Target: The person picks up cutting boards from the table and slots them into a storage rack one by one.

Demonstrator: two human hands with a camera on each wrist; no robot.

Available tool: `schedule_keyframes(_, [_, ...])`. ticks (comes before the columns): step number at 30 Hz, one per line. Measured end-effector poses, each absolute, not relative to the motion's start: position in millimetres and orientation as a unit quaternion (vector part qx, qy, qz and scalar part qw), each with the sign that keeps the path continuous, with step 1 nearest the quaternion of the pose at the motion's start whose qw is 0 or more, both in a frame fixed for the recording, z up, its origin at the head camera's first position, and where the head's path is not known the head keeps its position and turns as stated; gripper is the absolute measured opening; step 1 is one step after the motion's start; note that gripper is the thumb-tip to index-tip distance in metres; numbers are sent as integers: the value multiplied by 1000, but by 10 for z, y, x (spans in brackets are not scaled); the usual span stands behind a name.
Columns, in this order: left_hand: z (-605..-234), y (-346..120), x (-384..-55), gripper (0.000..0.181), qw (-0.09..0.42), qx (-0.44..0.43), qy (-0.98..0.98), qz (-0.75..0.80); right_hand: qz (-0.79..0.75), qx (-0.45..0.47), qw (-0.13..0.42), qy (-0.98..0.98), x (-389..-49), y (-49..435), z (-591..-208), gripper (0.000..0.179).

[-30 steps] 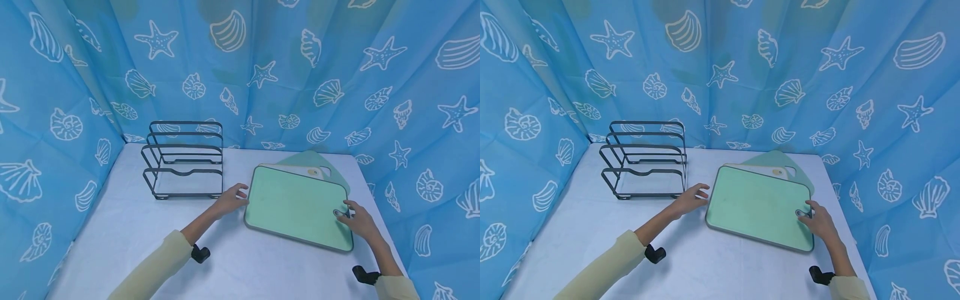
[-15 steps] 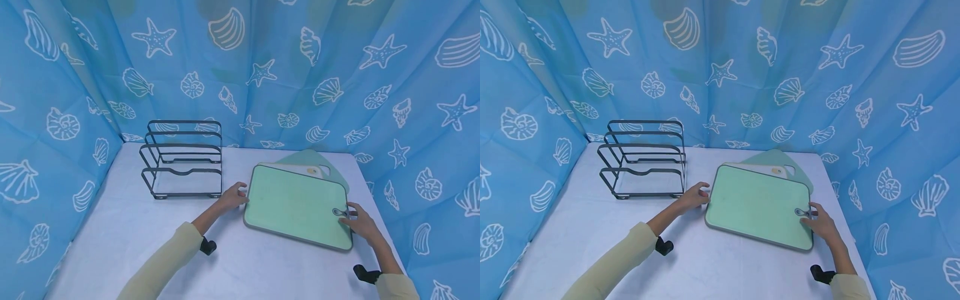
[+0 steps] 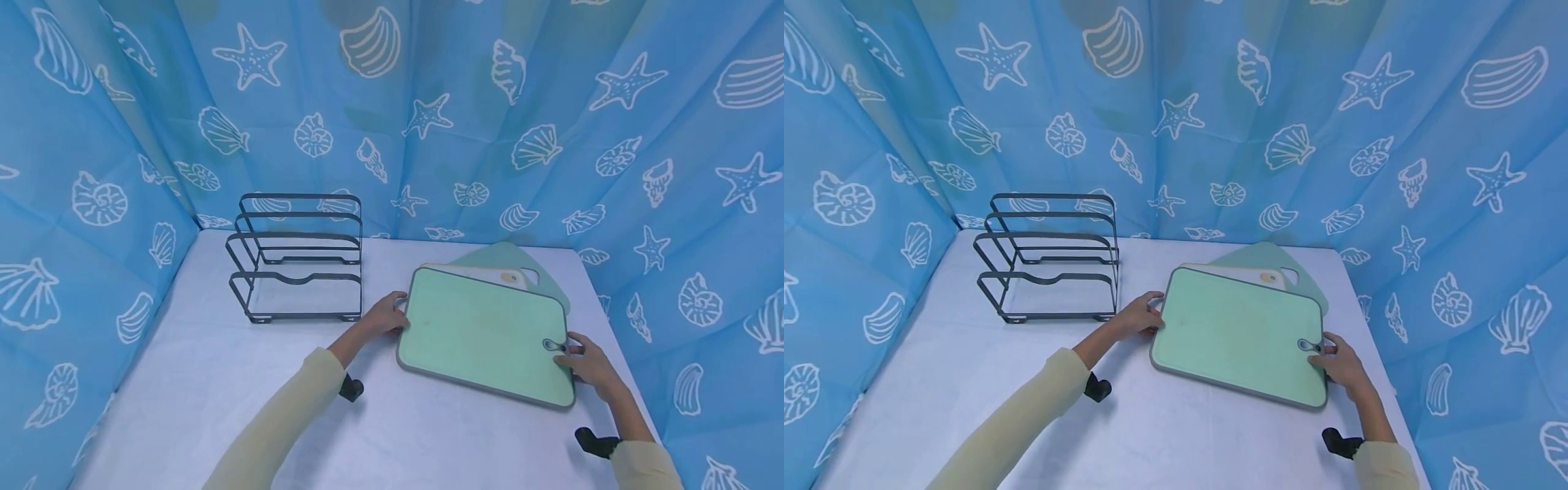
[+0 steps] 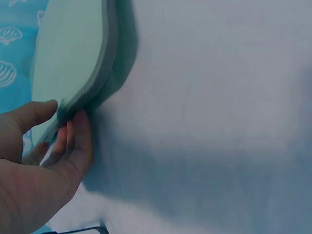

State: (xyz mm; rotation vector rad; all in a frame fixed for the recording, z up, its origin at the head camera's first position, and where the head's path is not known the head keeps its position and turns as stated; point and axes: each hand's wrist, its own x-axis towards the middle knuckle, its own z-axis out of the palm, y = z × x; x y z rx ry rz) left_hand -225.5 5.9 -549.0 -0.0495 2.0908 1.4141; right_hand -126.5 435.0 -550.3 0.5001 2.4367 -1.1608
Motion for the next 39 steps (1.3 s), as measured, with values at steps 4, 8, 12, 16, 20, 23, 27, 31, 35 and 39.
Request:
schedule_keyframes(4, [-5499, 43, -2301, 77, 326, -29, 776, 539, -419, 181, 206, 866, -1265, 4349, -5508, 84])
schedule_keyframes(8, [-5480, 34, -2311, 79, 344, -24, 768, 540, -424, 175, 222, 860, -1257, 4350, -5482, 84])
schedule_keyframes(12, [-5430, 28, -2293, 83, 350, -21, 764, 541, -441, 169, 245, 847, -1258, 4331, -5429, 84])
schedule_keyframes(16, [-5407, 24, -2293, 86, 352, -44, 765, 538, -456, 170, 261, 834, -1259, 4308, -5395, 84])
schedule_keyframes(20, [-5437, 49, -2335, 84, 357, -73, 777, 513, -463, 170, 266, 828, -1237, 4296, -5396, 84])
schedule_keyframes(23, [-5430, 53, -2344, 84, 362, -83, 784, 497, -469, 173, 268, 824, -1204, 4285, -5403, 85])
schedule_keyframes(27, [-5346, 10, -2306, 83, 367, -86, 769, 516, -472, 173, 262, 824, -1158, 4269, -5394, 85])
schedule_keyframes(31, [-5239, -29, -2272, 81, 364, -83, 759, 533, -474, 169, 251, 827, -1122, 4258, -5350, 87])
schedule_keyframes(35, [-5136, -45, -2253, 80, 355, -80, 759, 540, -474, 163, 239, 832, -1093, 4248, -5269, 89])
schedule_keyframes(39, [-5042, -62, -2222, 81, 345, -68, 754, 555, -469, 150, 223, 842, -1051, 4231, -5154, 91])
